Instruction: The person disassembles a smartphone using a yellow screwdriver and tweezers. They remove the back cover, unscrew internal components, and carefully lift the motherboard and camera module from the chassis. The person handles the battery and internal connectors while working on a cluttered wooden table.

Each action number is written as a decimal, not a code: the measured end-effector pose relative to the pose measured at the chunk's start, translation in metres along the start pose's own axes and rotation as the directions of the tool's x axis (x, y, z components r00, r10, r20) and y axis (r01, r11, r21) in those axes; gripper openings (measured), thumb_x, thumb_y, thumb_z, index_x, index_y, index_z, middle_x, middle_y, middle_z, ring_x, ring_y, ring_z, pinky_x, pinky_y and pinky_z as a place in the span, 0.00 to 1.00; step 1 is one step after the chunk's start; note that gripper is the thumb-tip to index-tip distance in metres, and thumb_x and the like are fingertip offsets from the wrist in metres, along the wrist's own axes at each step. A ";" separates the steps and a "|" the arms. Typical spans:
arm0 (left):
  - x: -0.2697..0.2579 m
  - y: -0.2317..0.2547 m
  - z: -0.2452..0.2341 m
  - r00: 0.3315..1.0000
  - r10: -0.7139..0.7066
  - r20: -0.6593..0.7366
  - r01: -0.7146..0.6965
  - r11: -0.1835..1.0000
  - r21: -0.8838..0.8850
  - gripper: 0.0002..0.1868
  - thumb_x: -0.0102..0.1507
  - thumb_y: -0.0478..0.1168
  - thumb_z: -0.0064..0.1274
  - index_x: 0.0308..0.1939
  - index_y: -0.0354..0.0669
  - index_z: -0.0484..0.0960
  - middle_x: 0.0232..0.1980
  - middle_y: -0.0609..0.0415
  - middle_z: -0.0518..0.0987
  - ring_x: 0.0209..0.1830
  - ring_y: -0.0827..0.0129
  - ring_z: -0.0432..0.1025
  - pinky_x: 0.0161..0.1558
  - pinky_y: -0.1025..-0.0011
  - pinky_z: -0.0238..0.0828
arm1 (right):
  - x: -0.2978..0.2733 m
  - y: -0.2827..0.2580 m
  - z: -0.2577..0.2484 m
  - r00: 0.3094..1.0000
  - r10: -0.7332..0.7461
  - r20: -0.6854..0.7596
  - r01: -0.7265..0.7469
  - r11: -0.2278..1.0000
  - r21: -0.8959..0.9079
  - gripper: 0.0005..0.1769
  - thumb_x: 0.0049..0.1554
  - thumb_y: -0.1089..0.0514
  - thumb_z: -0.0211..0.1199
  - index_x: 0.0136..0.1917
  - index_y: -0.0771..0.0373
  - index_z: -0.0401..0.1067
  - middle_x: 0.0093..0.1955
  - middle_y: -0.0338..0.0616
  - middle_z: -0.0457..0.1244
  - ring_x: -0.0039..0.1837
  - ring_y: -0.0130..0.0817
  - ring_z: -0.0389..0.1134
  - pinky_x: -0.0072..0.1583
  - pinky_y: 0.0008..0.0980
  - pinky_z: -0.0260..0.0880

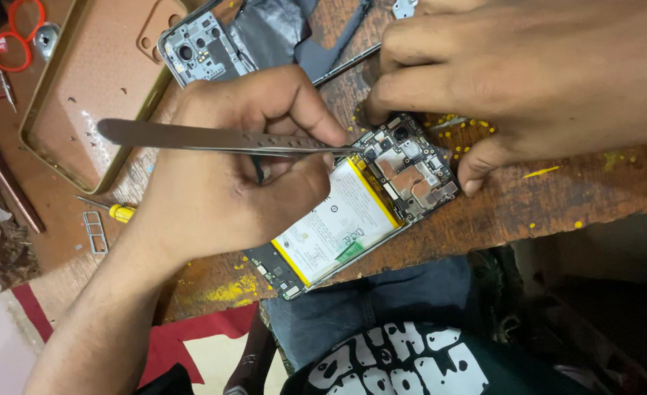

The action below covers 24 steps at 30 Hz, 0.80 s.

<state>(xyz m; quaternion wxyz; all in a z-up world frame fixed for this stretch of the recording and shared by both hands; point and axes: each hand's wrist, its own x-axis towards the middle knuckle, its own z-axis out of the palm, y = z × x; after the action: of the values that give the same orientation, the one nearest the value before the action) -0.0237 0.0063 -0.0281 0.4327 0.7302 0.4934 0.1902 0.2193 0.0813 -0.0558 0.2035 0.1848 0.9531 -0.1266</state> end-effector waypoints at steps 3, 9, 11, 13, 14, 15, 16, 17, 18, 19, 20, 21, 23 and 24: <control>-0.001 -0.001 0.002 1.000 -0.031 -0.002 0.031 0.999 -0.030 0.07 0.58 0.32 0.61 0.40 0.39 0.83 0.26 0.64 0.76 0.23 0.86 0.66 0.25 0.80 0.58 | 0.001 0.000 0.003 0.989 -0.040 -0.140 0.055 0.993 0.100 0.59 0.19 0.32 0.77 0.64 0.53 0.72 0.54 0.32 0.62 0.57 0.32 0.63 0.54 0.38 0.66; -0.002 -0.003 0.005 1.000 -0.024 -0.018 0.023 1.000 -0.004 0.06 0.59 0.33 0.62 0.40 0.39 0.82 0.25 0.65 0.75 0.23 0.86 0.65 0.26 0.80 0.57 | 0.001 0.000 0.008 0.991 -0.020 -0.129 0.037 0.990 0.134 0.61 0.18 0.33 0.77 0.65 0.53 0.72 0.54 0.32 0.63 0.57 0.31 0.63 0.55 0.37 0.67; -0.002 -0.003 0.006 1.000 -0.021 -0.024 0.020 1.000 -0.014 0.06 0.60 0.33 0.62 0.41 0.40 0.83 0.25 0.64 0.74 0.23 0.86 0.64 0.26 0.80 0.57 | 0.001 0.000 0.009 0.994 -0.008 -0.107 0.024 0.989 0.145 0.62 0.18 0.33 0.78 0.67 0.51 0.71 0.54 0.31 0.63 0.58 0.31 0.63 0.55 0.37 0.67; -0.001 -0.002 0.007 1.000 -0.010 -0.027 0.009 0.999 -0.040 0.06 0.61 0.33 0.61 0.41 0.40 0.83 0.26 0.65 0.73 0.24 0.86 0.64 0.27 0.80 0.57 | 0.001 0.000 0.009 0.992 -0.014 -0.127 0.034 0.988 0.154 0.62 0.18 0.34 0.78 0.66 0.51 0.72 0.54 0.31 0.64 0.58 0.31 0.63 0.56 0.37 0.67; -0.001 -0.001 0.006 0.999 -0.007 -0.032 0.008 1.000 0.004 0.06 0.60 0.32 0.62 0.40 0.40 0.83 0.24 0.63 0.74 0.22 0.84 0.65 0.26 0.80 0.57 | 0.001 0.000 0.009 0.989 -0.022 -0.148 0.045 0.987 0.153 0.61 0.17 0.34 0.78 0.66 0.52 0.72 0.55 0.32 0.64 0.59 0.31 0.63 0.56 0.38 0.67; -0.001 -0.001 0.006 0.999 -0.004 -0.036 0.005 0.999 0.048 0.06 0.59 0.32 0.63 0.39 0.39 0.83 0.23 0.62 0.74 0.21 0.83 0.65 0.25 0.79 0.58 | 0.001 0.000 0.009 0.985 -0.029 -0.169 0.055 0.987 0.151 0.61 0.17 0.34 0.77 0.65 0.52 0.73 0.55 0.32 0.64 0.59 0.32 0.63 0.56 0.38 0.67; 0.000 -0.001 0.005 0.999 0.001 -0.041 0.003 0.996 0.092 0.06 0.58 0.32 0.63 0.38 0.39 0.83 0.21 0.61 0.74 0.20 0.81 0.66 0.24 0.78 0.58 | 0.001 0.001 0.010 0.981 -0.038 -0.190 0.066 0.987 0.144 0.60 0.17 0.34 0.77 0.65 0.53 0.73 0.55 0.33 0.64 0.59 0.33 0.63 0.55 0.38 0.67; 0.000 -0.001 0.005 1.000 0.012 -0.020 -0.012 1.000 0.019 0.06 0.59 0.31 0.62 0.39 0.38 0.81 0.26 0.61 0.77 0.25 0.82 0.71 0.28 0.79 0.64 | 0.001 0.001 0.010 0.983 -0.034 -0.183 0.061 0.987 0.147 0.60 0.18 0.35 0.77 0.65 0.53 0.73 0.55 0.33 0.64 0.59 0.33 0.63 0.55 0.38 0.67; 0.000 -0.002 0.005 1.000 0.025 -0.001 -0.025 0.998 -0.055 0.07 0.59 0.30 0.60 0.39 0.38 0.79 0.30 0.61 0.80 0.30 0.82 0.76 0.32 0.80 0.71 | 0.001 0.000 0.010 0.984 -0.030 -0.176 0.057 0.987 0.150 0.60 0.18 0.35 0.77 0.65 0.53 0.73 0.55 0.33 0.64 0.59 0.33 0.63 0.56 0.38 0.67; -0.001 -0.003 0.005 0.999 0.039 0.014 -0.037 0.991 -0.128 0.07 0.59 0.29 0.59 0.39 0.38 0.78 0.34 0.61 0.82 0.35 0.83 0.80 0.37 0.81 0.77 | 0.001 0.000 0.010 0.990 -0.016 -0.143 0.039 0.986 0.159 0.60 0.19 0.36 0.78 0.66 0.53 0.72 0.56 0.33 0.64 0.59 0.32 0.63 0.56 0.37 0.67; -0.002 -0.003 0.005 0.999 0.023 0.030 -0.018 0.989 -0.149 0.07 0.58 0.29 0.59 0.39 0.38 0.77 0.34 0.60 0.83 0.35 0.82 0.81 0.37 0.81 0.78 | 0.001 0.000 0.009 0.990 -0.021 -0.142 0.044 0.985 0.164 0.60 0.19 0.36 0.78 0.66 0.53 0.72 0.56 0.33 0.64 0.60 0.32 0.63 0.56 0.38 0.67; -0.003 -0.004 0.005 0.999 0.007 0.046 0.001 0.986 -0.168 0.08 0.58 0.29 0.59 0.38 0.38 0.77 0.34 0.60 0.84 0.35 0.81 0.81 0.37 0.81 0.79 | 0.001 0.000 0.008 0.990 -0.025 -0.141 0.049 0.984 0.169 0.60 0.19 0.36 0.78 0.66 0.53 0.72 0.56 0.33 0.64 0.60 0.33 0.62 0.56 0.38 0.66; -0.005 -0.005 0.005 0.998 0.017 0.060 -0.007 0.985 -0.170 0.08 0.59 0.29 0.60 0.38 0.39 0.77 0.35 0.59 0.86 0.36 0.80 0.83 0.37 0.80 0.80 | 0.001 0.000 0.005 0.984 -0.054 -0.173 0.083 0.983 0.166 0.60 0.19 0.36 0.77 0.65 0.54 0.72 0.56 0.33 0.63 0.62 0.35 0.62 0.56 0.40 0.65; -0.007 -0.005 0.005 0.997 0.042 0.058 -0.033 0.988 -0.153 0.08 0.60 0.29 0.61 0.39 0.39 0.78 0.37 0.59 0.86 0.37 0.80 0.84 0.37 0.80 0.80 | 0.001 0.000 0.004 0.983 -0.059 -0.173 0.088 0.983 0.163 0.60 0.19 0.35 0.77 0.66 0.54 0.72 0.56 0.33 0.63 0.62 0.35 0.62 0.56 0.40 0.65</control>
<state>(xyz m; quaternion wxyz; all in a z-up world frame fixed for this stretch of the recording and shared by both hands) -0.0264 -0.0011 -0.0339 0.4983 0.7097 0.4503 0.2129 0.2195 0.0801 -0.0597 0.1012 0.1760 0.9587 -0.1990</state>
